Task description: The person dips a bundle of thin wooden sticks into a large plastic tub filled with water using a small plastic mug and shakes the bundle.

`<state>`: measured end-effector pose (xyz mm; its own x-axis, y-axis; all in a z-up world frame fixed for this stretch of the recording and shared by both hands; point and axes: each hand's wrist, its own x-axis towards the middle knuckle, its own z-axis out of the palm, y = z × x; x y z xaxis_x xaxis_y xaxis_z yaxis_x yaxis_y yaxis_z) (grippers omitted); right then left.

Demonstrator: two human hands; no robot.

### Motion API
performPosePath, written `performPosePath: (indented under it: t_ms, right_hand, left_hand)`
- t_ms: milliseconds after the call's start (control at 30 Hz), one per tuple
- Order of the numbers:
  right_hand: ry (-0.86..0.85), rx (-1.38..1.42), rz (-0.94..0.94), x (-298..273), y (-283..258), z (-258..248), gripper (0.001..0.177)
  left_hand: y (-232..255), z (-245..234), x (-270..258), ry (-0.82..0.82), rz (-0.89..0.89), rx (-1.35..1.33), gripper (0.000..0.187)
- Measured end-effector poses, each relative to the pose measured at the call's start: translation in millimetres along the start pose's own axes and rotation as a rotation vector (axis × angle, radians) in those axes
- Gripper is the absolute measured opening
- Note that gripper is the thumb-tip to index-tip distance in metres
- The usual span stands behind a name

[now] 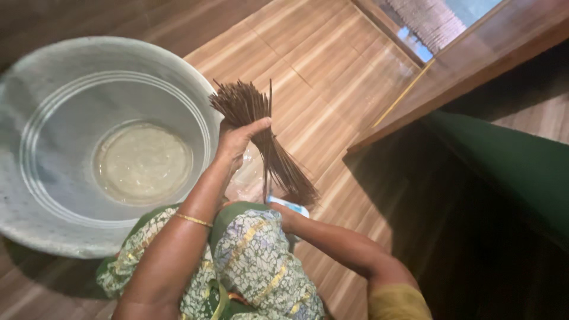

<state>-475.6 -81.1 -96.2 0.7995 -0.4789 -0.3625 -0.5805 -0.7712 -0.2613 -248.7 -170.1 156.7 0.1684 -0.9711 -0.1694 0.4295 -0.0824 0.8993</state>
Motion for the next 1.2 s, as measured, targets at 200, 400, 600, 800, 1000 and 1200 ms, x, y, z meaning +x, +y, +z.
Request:
performPosePath:
  t_ms: [200,400,600,800,1000,1200]
  right_hand:
    - [-0.171,0.022,0.231,-92.9,23.6,-23.7,0.020]
    - [0.128,0.210,0.965,-168.4,34.6,-99.6,0.026]
    - [0.870,-0.065,0.892,-143.1,53.7,-222.3,0.026]
    - [1.182,0.362,0.283,-19.1,85.4,-278.3,0.042]
    - [0.928,0.679,-0.260,113.1,51.9,-271.2,0.028]
    - [0.753,0.270,-0.451,136.5,-7.2,-260.6,0.018]
  left_hand:
    - [-10.4,6.1,-2.9,0.082,0.037,-0.016,0.036]
    - [-35.8,14.8,10.2,0.317,0.044,0.076,0.048]
    - [-41.7,37.2,-17.0,0.057,0.023,-0.046,0.051]
    - [-26.1,47.6,-69.0,-0.386,0.180,0.195,0.058]
    - [-27.3,35.2,-77.8,-0.726,0.424,0.395,0.047]
    - [2.6,19.7,-75.6,-0.787,0.618,0.560,0.053]
